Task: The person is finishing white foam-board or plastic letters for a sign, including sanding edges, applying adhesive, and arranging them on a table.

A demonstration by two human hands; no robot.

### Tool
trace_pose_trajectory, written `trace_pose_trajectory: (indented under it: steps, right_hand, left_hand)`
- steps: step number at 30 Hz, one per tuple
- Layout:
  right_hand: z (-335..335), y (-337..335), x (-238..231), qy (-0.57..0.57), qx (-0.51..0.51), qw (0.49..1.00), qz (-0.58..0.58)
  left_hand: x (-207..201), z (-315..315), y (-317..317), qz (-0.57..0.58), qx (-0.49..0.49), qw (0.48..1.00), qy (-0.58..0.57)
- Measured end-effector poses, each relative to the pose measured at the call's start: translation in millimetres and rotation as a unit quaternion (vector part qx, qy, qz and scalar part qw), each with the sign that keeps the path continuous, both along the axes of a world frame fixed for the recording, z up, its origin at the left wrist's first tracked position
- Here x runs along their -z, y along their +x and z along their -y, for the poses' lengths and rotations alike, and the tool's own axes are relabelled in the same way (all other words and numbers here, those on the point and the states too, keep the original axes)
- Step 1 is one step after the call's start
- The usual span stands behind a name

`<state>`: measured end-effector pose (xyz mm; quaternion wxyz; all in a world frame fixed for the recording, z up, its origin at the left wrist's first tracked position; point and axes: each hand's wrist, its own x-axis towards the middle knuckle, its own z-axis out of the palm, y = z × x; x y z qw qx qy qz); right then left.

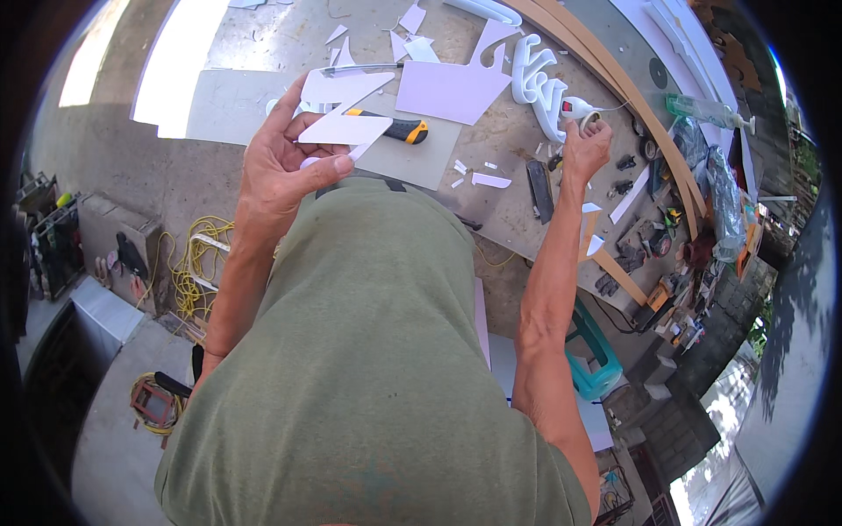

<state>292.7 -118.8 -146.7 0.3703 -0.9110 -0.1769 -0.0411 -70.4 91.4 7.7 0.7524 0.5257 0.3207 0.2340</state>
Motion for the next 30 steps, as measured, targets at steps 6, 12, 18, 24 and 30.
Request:
trace_pose_trajectory:
  steps: [6, 12, 18, 24, 30]
  right_hand:
    - [-39.5, -131.7, -133.7, 0.265, -0.158, 0.855, -0.416]
    - [-66.2, -182.5, -164.8, 0.152, -0.25, 0.808, -0.511]
    - [-71.4, -190.0, -169.0, 0.111, -0.286, 0.794, -0.525]
    - [-77.6, -199.2, -164.2, 0.205, -0.211, 0.789, -0.539]
    - [-84.5, -206.8, -168.5, 0.279, -0.172, 0.782, -0.53]
  left_hand:
    - [0.6, 3.2, 5.7, 0.007, 0.038, 0.999, -0.002]
    - [-2.5, 5.1, 9.6, 0.01, 0.127, 0.992, -0.013]
    - [1.0, 6.1, 6.6, 0.017, 0.121, 0.992, -0.021]
    - [4.9, 5.4, 5.7, 0.007, 0.004, 0.999, -0.052]
    - [4.1, 3.3, -2.1, -0.026, 0.048, 0.987, -0.154]
